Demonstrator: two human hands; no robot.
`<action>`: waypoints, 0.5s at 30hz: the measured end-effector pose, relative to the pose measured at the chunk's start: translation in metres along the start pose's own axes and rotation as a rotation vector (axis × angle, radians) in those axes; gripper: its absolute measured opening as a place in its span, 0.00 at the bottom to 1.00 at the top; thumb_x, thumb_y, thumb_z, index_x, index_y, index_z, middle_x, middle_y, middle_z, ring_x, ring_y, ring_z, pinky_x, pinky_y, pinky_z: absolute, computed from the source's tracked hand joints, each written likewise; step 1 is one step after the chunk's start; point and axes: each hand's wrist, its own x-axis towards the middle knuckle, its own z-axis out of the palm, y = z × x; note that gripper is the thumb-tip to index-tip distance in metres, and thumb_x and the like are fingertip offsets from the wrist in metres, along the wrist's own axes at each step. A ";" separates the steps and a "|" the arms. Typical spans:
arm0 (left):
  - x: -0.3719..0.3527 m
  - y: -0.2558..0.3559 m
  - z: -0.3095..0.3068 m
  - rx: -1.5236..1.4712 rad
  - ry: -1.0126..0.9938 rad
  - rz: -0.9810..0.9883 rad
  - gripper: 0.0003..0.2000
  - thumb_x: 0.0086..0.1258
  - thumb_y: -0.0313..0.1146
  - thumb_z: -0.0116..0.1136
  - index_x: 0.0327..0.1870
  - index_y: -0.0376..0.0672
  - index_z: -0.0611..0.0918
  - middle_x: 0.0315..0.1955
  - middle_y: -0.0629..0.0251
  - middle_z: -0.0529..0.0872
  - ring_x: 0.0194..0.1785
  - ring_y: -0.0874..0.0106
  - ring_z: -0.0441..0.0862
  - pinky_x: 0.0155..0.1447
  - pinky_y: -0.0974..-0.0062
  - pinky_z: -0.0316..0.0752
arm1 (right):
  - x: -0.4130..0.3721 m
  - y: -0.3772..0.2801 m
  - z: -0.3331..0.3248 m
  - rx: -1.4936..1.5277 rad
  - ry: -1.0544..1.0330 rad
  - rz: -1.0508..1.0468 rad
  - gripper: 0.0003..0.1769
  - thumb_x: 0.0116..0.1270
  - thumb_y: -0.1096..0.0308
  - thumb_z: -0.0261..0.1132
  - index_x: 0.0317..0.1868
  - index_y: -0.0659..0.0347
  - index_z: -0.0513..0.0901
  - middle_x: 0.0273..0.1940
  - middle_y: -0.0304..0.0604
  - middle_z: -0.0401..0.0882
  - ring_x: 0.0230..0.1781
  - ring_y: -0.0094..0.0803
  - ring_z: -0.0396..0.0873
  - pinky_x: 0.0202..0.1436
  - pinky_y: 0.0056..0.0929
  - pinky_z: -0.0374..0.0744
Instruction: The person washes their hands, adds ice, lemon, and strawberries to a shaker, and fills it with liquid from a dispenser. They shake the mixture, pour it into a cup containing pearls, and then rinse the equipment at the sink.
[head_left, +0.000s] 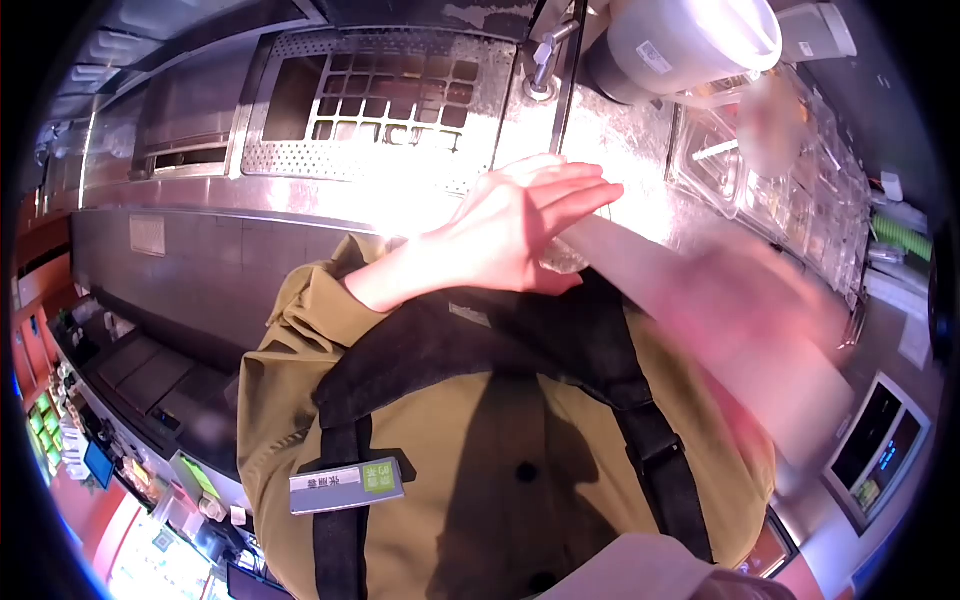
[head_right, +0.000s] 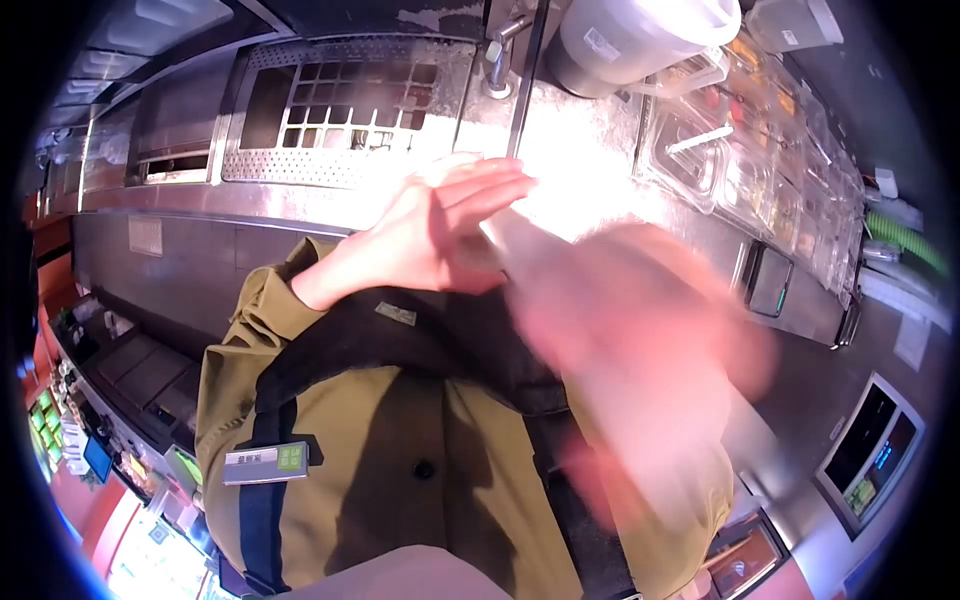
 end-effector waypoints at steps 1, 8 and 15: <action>0.002 0.000 -0.004 0.005 0.028 -0.006 0.37 0.36 0.34 0.69 0.56 0.40 0.73 0.50 0.53 0.77 0.50 0.58 0.78 0.54 0.68 0.73 | 0.001 0.026 0.012 -0.013 0.041 0.051 0.11 0.56 0.67 0.64 0.38 0.61 0.75 0.32 0.42 0.74 0.34 0.30 0.74 0.41 0.26 0.74; 0.003 0.007 -0.003 -0.023 -0.043 -0.072 0.36 0.37 0.36 0.69 0.55 0.40 0.73 0.50 0.54 0.77 0.55 0.60 0.73 0.57 0.68 0.70 | 0.011 -0.038 -0.026 -0.204 -0.174 -0.145 0.16 0.56 0.61 0.66 0.39 0.60 0.72 0.29 0.41 0.74 0.27 0.29 0.74 0.35 0.27 0.75; 0.002 0.005 0.002 -0.007 -0.002 -0.055 0.34 0.36 0.36 0.69 0.53 0.41 0.74 0.48 0.54 0.77 0.54 0.61 0.74 0.56 0.67 0.70 | 0.014 -0.037 -0.011 -0.120 -0.075 0.700 0.04 0.53 0.74 0.61 0.31 0.59 0.78 0.32 0.39 0.76 0.36 0.29 0.75 0.43 0.23 0.72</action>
